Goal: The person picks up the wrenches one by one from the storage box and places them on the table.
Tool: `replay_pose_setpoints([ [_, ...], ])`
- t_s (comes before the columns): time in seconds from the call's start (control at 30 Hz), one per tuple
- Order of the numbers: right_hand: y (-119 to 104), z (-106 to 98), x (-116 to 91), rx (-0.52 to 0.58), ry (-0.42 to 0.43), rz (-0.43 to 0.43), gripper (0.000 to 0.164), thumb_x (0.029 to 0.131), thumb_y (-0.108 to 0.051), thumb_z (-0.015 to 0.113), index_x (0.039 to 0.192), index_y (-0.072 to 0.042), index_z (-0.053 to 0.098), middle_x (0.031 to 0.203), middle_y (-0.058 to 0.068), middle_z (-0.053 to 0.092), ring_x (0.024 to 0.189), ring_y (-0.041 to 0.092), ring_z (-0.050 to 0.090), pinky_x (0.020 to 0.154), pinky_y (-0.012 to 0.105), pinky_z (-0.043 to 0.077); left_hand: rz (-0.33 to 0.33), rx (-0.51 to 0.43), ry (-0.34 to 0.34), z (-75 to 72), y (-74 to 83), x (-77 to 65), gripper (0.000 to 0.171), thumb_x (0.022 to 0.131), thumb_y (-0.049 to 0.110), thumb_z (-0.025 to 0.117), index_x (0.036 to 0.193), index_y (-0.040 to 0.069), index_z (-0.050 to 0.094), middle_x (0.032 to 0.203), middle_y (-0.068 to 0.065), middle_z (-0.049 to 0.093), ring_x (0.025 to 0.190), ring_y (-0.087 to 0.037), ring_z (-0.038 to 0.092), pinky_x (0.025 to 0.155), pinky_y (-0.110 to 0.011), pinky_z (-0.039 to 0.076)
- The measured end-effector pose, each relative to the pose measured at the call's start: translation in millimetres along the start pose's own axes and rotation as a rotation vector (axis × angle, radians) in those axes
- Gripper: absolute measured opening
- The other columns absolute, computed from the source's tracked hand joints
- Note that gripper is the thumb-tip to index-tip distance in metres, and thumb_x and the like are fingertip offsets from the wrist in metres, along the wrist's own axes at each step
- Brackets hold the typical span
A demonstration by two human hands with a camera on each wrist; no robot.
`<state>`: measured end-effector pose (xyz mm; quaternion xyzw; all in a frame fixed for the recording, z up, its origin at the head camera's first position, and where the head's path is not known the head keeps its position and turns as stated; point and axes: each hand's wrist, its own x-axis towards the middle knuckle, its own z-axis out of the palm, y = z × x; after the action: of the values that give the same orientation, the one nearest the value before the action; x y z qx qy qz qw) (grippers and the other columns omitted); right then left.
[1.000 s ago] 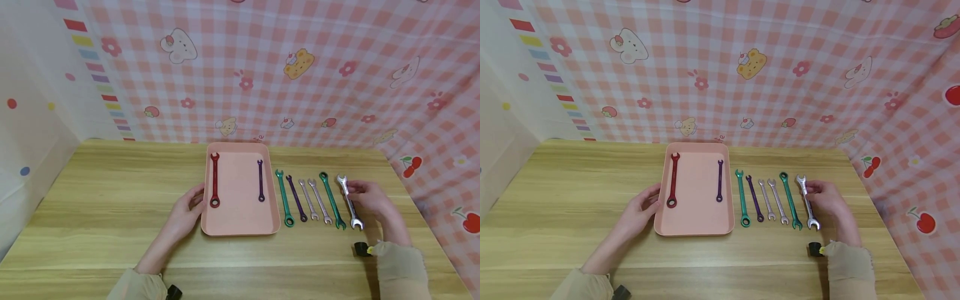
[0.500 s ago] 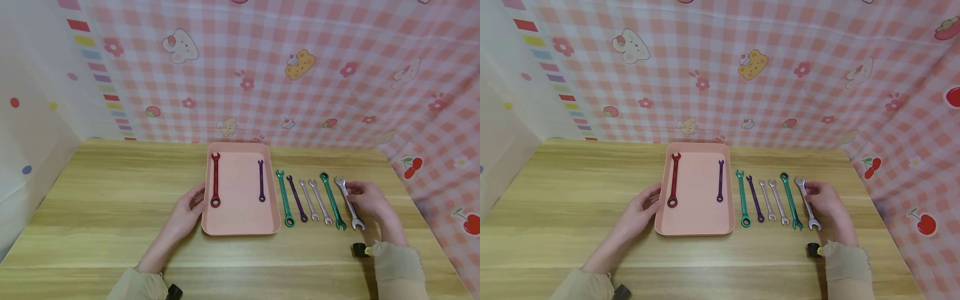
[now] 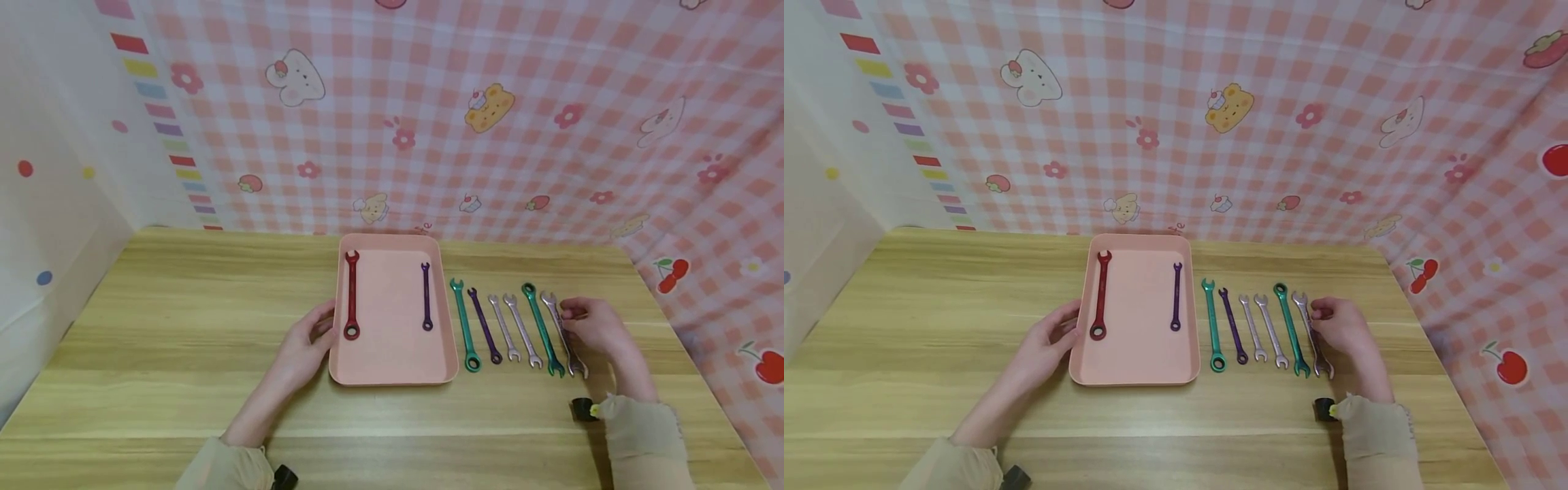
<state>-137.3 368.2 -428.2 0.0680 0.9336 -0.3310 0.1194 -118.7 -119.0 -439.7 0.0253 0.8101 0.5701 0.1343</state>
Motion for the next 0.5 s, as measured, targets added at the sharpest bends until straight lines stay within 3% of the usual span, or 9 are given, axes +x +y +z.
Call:
replay_pose_setpoints([
  [0.1, 0, 0, 0, -0.024, 0.012, -0.003, 0.041, 0.098, 0.0, 0.06, 0.132, 0.021, 0.055, 0.113, 0.034, 0.068, 0.089, 0.013, 0.064, 0.065, 0.014, 0.054, 0.003, -0.008, -0.002, 0.0, -0.9, -0.1, 0.054, 0.108, 0.006, 0.051, 0.16, -0.001, 0.038, 0.163, -0.026, 0.046, 0.149, -0.042, 0.051, 0.122, -0.052, 0.047],
  [0.3, -6, 1, -3, -0.079, 0.042, -0.021, 0.047, 0.105, -0.015, 0.056, 0.141, 0.015, 0.053, 0.126, 0.036, 0.065, 0.114, 0.047, 0.067, 0.073, 0.023, 0.056, 0.006, -0.013, -0.004, 0.3, -2.6, 0.7, 0.054, 0.108, 0.004, 0.05, 0.16, -0.001, 0.037, 0.163, -0.026, 0.045, 0.149, -0.043, 0.05, 0.122, -0.052, 0.047],
  [0.5, -27, 6, -6, -0.084, 0.117, -0.063, 0.055, 0.109, -0.031, 0.053, 0.149, 0.007, 0.05, 0.137, 0.032, 0.064, 0.125, 0.05, 0.063, 0.091, 0.045, 0.061, 0.006, -0.015, -0.006, 0.2, -1.7, 0.2, 0.054, 0.108, 0.004, 0.05, 0.16, -0.002, 0.037, 0.163, -0.027, 0.045, 0.149, -0.043, 0.051, 0.122, -0.052, 0.047],
])
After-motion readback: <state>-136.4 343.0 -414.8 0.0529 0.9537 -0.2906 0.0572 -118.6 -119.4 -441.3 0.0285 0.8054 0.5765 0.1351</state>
